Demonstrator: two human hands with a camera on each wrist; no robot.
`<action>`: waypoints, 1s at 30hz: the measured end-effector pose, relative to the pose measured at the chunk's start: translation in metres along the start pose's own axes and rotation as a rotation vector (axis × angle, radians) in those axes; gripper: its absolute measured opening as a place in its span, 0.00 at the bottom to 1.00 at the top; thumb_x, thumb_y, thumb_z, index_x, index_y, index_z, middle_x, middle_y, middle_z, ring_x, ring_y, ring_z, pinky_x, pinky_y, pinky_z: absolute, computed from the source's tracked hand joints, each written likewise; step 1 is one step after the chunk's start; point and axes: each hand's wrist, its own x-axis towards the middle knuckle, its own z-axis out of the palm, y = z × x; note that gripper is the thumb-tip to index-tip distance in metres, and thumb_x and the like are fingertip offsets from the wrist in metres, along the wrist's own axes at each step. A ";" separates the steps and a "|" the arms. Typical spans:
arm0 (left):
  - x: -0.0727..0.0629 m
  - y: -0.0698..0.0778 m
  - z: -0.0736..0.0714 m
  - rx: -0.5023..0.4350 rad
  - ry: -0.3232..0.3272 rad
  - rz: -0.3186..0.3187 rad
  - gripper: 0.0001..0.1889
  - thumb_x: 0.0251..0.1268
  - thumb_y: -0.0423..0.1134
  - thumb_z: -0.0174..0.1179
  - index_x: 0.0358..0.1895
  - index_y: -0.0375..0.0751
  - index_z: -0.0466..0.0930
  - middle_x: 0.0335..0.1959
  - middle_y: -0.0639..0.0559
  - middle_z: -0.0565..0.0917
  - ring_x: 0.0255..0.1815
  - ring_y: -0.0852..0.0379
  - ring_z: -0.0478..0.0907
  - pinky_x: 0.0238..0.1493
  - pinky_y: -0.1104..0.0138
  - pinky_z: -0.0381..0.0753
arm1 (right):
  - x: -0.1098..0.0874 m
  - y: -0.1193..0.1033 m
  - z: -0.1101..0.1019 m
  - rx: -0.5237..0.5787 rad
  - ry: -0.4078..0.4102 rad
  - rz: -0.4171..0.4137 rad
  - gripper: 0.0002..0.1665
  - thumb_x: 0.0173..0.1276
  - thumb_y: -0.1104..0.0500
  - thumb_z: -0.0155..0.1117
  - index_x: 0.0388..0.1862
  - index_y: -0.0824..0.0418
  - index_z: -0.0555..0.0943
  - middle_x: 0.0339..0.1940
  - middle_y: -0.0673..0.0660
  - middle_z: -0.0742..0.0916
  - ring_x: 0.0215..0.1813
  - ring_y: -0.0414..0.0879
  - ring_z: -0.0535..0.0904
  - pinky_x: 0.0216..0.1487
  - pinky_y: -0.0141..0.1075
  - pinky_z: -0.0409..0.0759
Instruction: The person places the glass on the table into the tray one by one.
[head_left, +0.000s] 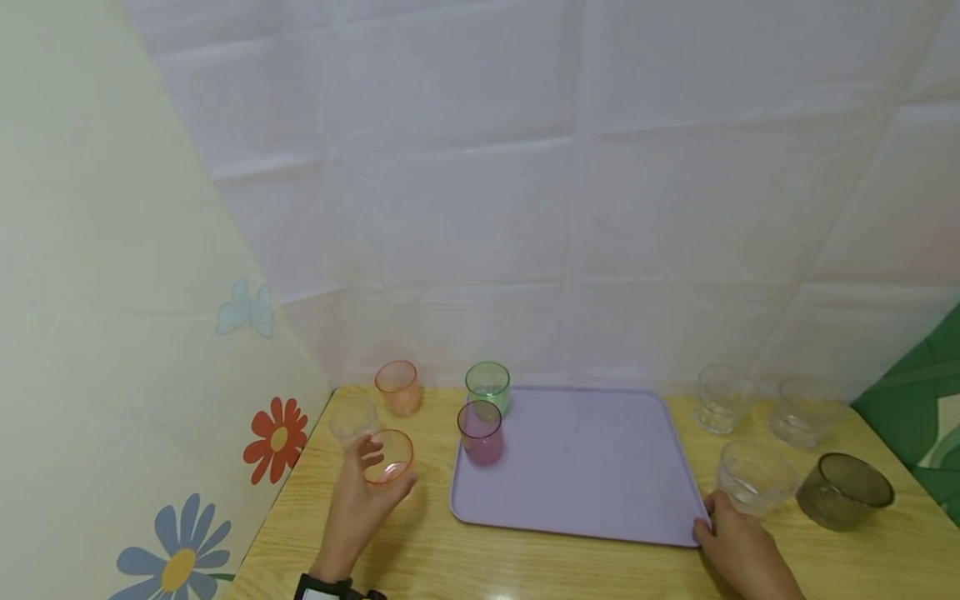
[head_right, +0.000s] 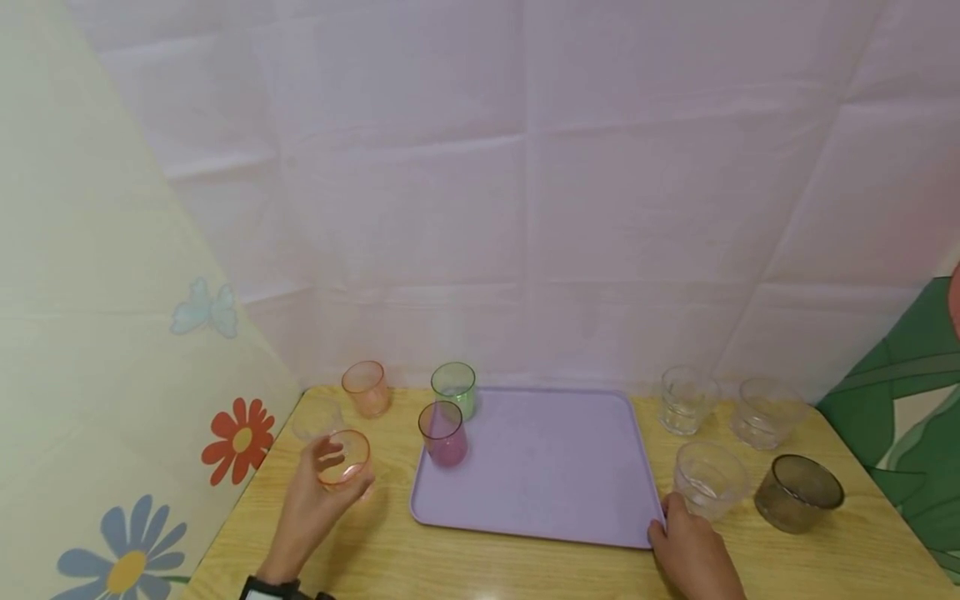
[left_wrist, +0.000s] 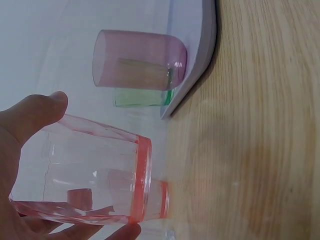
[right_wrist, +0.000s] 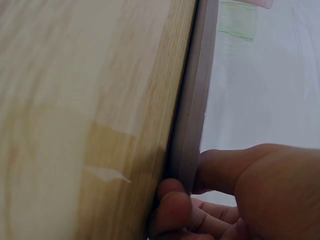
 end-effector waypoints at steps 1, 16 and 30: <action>0.000 0.000 0.001 -0.001 -0.001 0.000 0.48 0.51 0.38 0.85 0.73 0.32 0.66 0.63 0.34 0.81 0.63 0.35 0.82 0.54 0.47 0.88 | 0.000 0.000 0.000 0.000 0.000 0.000 0.12 0.73 0.61 0.62 0.45 0.69 0.72 0.23 0.53 0.77 0.30 0.53 0.75 0.33 0.50 0.75; -0.005 0.010 0.023 -0.020 -0.065 0.079 0.46 0.50 0.44 0.85 0.70 0.30 0.69 0.60 0.35 0.83 0.60 0.37 0.84 0.49 0.54 0.89 | 0.002 0.001 0.002 0.006 -0.036 0.016 0.12 0.74 0.61 0.60 0.45 0.69 0.71 0.24 0.53 0.76 0.29 0.51 0.73 0.31 0.46 0.73; -0.010 0.019 0.045 -0.085 -0.136 0.115 0.49 0.47 0.41 0.86 0.72 0.30 0.68 0.61 0.35 0.82 0.60 0.37 0.83 0.48 0.59 0.89 | 0.003 0.002 0.001 0.009 -0.050 0.030 0.12 0.74 0.61 0.60 0.46 0.70 0.71 0.24 0.53 0.76 0.29 0.50 0.73 0.31 0.45 0.73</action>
